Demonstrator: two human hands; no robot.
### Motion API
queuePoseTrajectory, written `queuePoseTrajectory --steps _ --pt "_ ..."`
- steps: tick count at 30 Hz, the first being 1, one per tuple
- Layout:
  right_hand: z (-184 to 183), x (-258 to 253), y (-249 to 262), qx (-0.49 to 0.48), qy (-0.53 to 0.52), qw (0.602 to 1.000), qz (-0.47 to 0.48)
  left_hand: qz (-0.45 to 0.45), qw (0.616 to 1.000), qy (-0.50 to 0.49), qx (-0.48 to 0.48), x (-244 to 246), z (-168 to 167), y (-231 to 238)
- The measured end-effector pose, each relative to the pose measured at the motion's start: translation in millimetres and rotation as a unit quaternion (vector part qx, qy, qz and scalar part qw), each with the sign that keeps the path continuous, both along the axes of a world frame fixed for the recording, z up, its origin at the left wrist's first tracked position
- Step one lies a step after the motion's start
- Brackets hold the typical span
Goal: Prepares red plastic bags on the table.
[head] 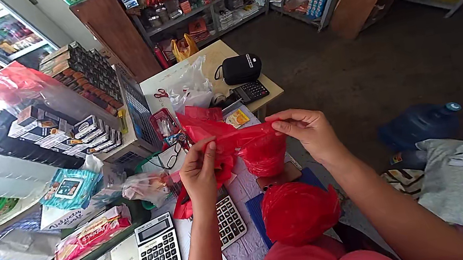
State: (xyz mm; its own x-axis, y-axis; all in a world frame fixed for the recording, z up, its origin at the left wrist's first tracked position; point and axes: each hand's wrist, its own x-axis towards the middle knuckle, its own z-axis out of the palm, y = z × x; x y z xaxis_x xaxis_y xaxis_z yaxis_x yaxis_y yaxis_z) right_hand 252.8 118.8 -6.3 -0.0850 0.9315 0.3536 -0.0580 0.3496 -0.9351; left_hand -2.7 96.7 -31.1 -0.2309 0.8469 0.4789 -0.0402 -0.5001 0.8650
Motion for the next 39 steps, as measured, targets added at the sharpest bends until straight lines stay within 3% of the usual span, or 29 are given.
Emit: queuePoseTrajectory --steps 5,11,17,20,23,27,31,33,36,39 --pt "-6 5 -3 -0.02 -0.009 0.999 -0.03 0.019 1.0 0.004 -0.008 0 3 -1" --pt "-9 6 -5 0.045 -0.056 0.997 -0.041 0.025 0.998 0.043 0.027 4 1 -2" --pt "-16 14 -8 0.035 -0.066 0.996 -0.038 -0.094 0.994 0.036 0.045 -2 4 -7" --pt "-22 17 -12 0.061 -0.05 0.997 -0.026 -0.074 0.991 0.1 0.053 -2 4 -9" --pt "-19 20 -17 0.093 0.038 0.994 0.032 -0.036 0.987 0.149 0.053 -4 1 -9" --pt "-14 22 -26 0.096 0.131 0.981 0.105 -0.078 0.977 0.187 0.062 -12 1 -11" --pt "-7 22 -36 0.123 0.032 0.986 0.111 -0.171 0.951 0.223 0.127 -17 30 -31" --pt "-4 20 -45 0.134 -0.03 0.974 0.178 -0.182 0.946 0.216 0.157 -16 49 -43" --pt "7 7 -66 0.136 -0.04 0.939 0.314 -0.188 0.952 0.166 0.175 -15 69 -58" --pt "23 0 -78 0.2 -0.049 0.906 0.369 -0.226 0.957 0.102 0.147 -9 79 -63"
